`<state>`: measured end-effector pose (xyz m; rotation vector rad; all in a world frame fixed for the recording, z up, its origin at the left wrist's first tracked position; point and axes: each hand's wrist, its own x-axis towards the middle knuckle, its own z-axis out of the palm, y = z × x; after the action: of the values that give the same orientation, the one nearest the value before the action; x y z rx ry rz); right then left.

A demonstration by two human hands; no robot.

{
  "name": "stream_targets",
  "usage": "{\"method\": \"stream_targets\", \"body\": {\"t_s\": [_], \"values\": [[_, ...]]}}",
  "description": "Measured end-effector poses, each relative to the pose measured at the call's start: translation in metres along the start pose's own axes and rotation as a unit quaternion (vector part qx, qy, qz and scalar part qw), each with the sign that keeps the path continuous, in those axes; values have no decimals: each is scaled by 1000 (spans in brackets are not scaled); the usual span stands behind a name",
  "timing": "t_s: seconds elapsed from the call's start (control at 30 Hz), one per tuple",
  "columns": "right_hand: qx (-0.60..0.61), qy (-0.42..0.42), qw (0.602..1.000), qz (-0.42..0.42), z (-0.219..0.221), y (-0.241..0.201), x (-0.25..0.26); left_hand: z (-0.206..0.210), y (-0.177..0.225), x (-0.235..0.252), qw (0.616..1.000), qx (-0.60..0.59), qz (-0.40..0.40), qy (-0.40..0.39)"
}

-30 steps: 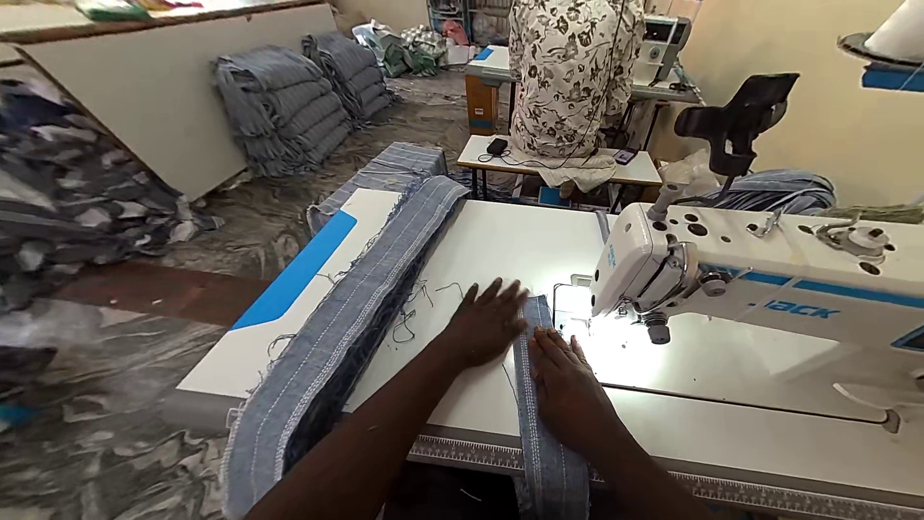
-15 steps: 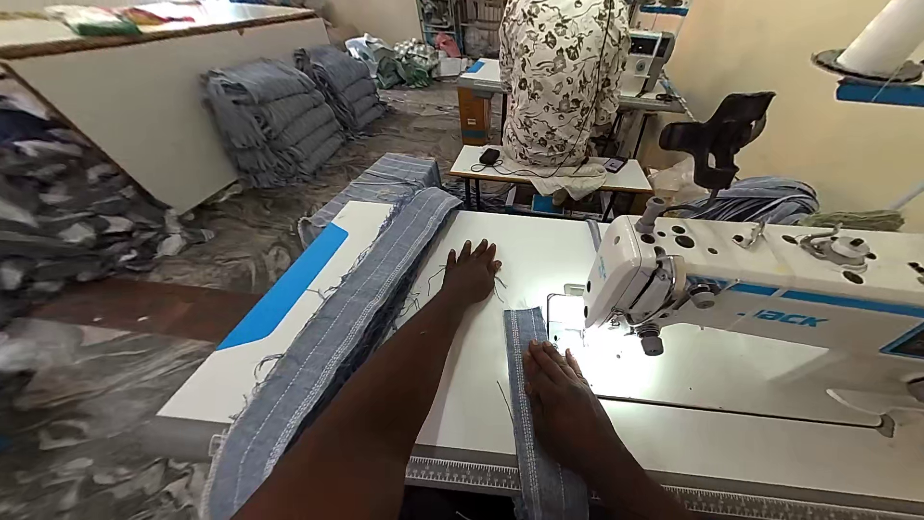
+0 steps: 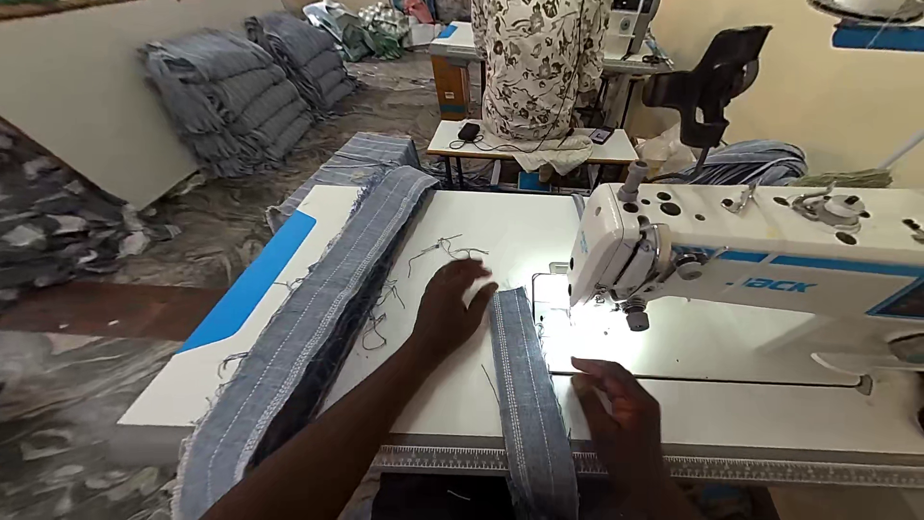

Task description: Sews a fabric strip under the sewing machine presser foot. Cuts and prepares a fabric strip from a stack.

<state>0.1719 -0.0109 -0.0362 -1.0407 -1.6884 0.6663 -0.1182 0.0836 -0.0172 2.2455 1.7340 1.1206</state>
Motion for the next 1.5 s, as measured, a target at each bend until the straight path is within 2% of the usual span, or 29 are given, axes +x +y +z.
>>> {"method": "stream_targets", "body": {"t_s": [0.07,0.13,0.2,0.3,0.37,0.43,0.53,0.7,0.73,0.8,0.87,0.93,1.03,1.1,1.13,1.2,1.3,1.4,1.5], "values": [[65,9,995,77,-10,3,-4,-3,22,-31,998,26,31,-38],[64,0,994,92,-8,3,-3,-2,42,-56,987,98,27,-128],[17,-24,998,58,-1,-1,3,-6,54,-75,969,158,-13,-189],[-52,-120,991,-37,19,-22,20,-21,61,-107,962,185,-66,-188],[-91,-223,966,-93,43,-38,37,-28,64,-125,960,197,-82,-183],[-153,-322,925,-131,72,-42,58,-31,64,-132,959,201,-94,-176],[-272,-404,865,-120,93,-30,80,-29,61,-134,957,206,-109,-171],[-413,-322,852,-4,72,-12,98,-27,63,-132,962,199,-103,-158],[-414,-301,859,-11,74,-15,96,-28,63,-133,962,198,-101,-159],[-358,-287,885,-80,81,-19,86,-28,62,-133,962,198,-98,-159],[-324,-347,871,-125,85,-24,75,-27,60,-133,961,205,-92,-159],[-350,-377,851,-102,81,-20,68,-26,61,-134,961,207,-89,-160],[-410,-340,846,-32,70,-24,65,-26,63,-134,963,200,-94,-154],[-388,-297,867,-99,66,-26,47,-27,64,-134,962,203,-91,-156],[-366,-318,865,-130,62,-28,38,-27,64,-134,962,206,-89,-156],[-358,-356,856,-114,52,-30,28,-26,63,-134,963,201,-89,-158],[-323,-238,911,-90,19,-31,21,-23,61,-136,966,194,-84,-149],[-256,-133,953,-97,-36,-37,-8,-27,61,-138,977,160,-78,-120],[-330,-26,938,-100,-117,-10,-43,-34,77,-149,997,44,-23,-51]]}}
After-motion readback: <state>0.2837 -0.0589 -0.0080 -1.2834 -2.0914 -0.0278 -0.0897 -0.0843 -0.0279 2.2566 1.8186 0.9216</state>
